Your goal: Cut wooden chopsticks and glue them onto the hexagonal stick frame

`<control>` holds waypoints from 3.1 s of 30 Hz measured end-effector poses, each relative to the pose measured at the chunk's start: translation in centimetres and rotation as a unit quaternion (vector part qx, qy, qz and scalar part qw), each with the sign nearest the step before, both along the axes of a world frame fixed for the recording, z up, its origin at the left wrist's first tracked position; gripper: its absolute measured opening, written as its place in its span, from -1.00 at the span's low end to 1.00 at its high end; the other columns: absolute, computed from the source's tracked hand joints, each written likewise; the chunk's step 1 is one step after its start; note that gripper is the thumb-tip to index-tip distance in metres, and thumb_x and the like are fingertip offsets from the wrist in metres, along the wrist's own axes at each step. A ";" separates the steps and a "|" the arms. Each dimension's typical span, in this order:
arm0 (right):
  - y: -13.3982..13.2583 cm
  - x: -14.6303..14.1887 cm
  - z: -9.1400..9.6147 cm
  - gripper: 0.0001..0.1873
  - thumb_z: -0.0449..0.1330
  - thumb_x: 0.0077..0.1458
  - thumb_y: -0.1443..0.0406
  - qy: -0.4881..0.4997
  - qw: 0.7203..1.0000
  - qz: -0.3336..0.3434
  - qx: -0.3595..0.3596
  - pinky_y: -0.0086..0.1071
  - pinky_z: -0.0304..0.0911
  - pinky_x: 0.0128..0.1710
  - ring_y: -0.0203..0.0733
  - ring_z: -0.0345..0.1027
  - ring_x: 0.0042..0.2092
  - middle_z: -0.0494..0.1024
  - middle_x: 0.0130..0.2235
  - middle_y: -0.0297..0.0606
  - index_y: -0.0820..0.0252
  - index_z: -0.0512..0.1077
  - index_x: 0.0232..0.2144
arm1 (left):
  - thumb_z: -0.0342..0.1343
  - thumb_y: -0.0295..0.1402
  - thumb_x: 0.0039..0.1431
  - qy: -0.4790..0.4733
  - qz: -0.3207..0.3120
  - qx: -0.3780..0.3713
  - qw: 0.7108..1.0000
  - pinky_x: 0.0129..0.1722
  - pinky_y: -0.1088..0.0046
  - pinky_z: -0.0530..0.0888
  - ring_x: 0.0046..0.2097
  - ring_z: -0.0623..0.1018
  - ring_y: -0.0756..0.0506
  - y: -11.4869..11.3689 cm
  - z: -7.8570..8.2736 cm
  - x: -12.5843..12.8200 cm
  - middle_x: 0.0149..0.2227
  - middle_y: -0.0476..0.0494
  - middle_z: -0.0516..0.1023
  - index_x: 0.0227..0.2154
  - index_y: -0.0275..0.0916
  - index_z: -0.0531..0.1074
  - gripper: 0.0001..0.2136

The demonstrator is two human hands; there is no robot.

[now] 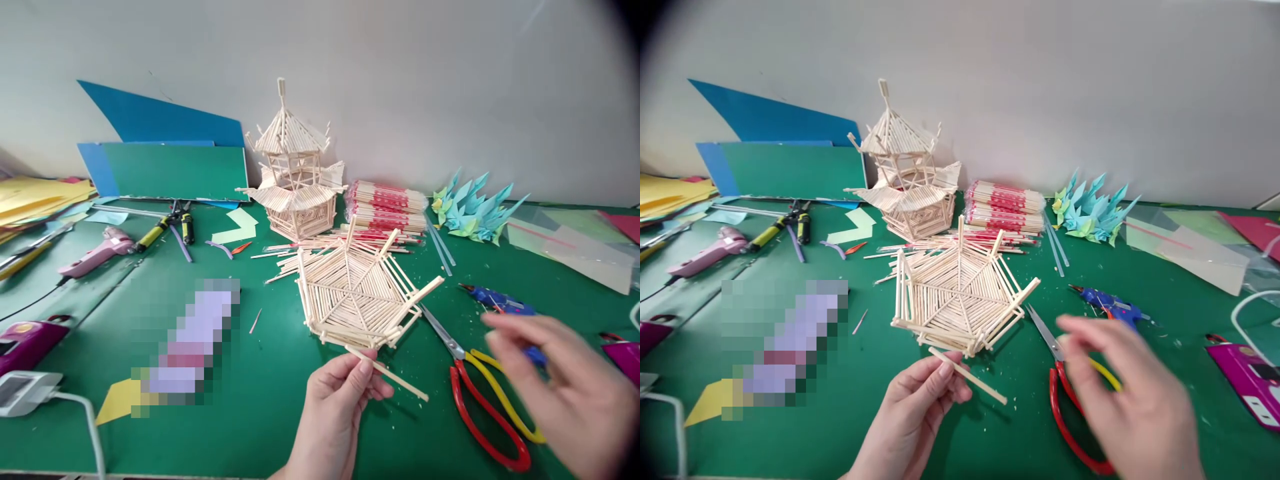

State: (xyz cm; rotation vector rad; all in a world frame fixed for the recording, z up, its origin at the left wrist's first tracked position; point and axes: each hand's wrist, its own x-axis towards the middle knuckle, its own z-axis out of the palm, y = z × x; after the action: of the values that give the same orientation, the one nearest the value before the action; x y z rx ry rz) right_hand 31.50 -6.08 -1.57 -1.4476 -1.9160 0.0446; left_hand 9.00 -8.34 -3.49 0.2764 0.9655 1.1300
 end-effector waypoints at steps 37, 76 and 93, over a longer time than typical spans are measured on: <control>6.6 -11.6 4.7 -0.84 0.17 0.04 0.23 0.022 0.938 0.240 -0.248 -0.48 0.09 -0.57 -0.38 0.17 -0.51 0.39 -0.54 -0.38 0.18 0.48 -0.47 | 0.18 -0.41 0.02 0.544 0.045 0.419 0.726 -0.35 0.47 0.34 -0.35 0.41 -0.01 2.5 -0.7 -10.4 -0.41 -0.02 0.42 -0.51 -0.23 0.40 -0.92; 5.8 -12.5 4.3 -0.76 0.04 -0.03 0.43 -0.196 0.895 0.304 -0.259 -0.48 0.00 -0.56 -0.41 0.14 -0.55 0.29 -0.61 -0.46 0.19 0.23 -0.68 | 0.09 -0.47 0.07 0.572 -0.198 0.508 0.613 -0.05 0.28 0.37 -0.04 0.38 -0.14 6.6 1.2 -11.1 -0.04 -0.15 0.40 -0.28 -0.15 0.49 -0.83; 6.2 -12.5 4.3 -0.73 0.05 0.02 0.44 -0.217 0.895 0.327 -0.210 -0.48 -0.04 -0.55 -0.43 0.08 -0.54 0.25 -0.59 -0.47 0.21 0.20 -0.68 | 0.11 -0.44 0.08 0.544 -0.203 0.488 0.652 -0.21 0.43 0.45 -0.03 0.43 -0.13 6.6 1.2 -10.9 -0.03 -0.19 0.38 -0.25 -0.16 0.48 -0.83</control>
State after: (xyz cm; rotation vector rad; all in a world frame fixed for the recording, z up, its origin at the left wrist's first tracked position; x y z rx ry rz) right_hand 19.02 0.13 2.69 -1.0410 -2.8359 0.5170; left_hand -1.85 -1.72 -2.32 2.1586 1.0880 0.8898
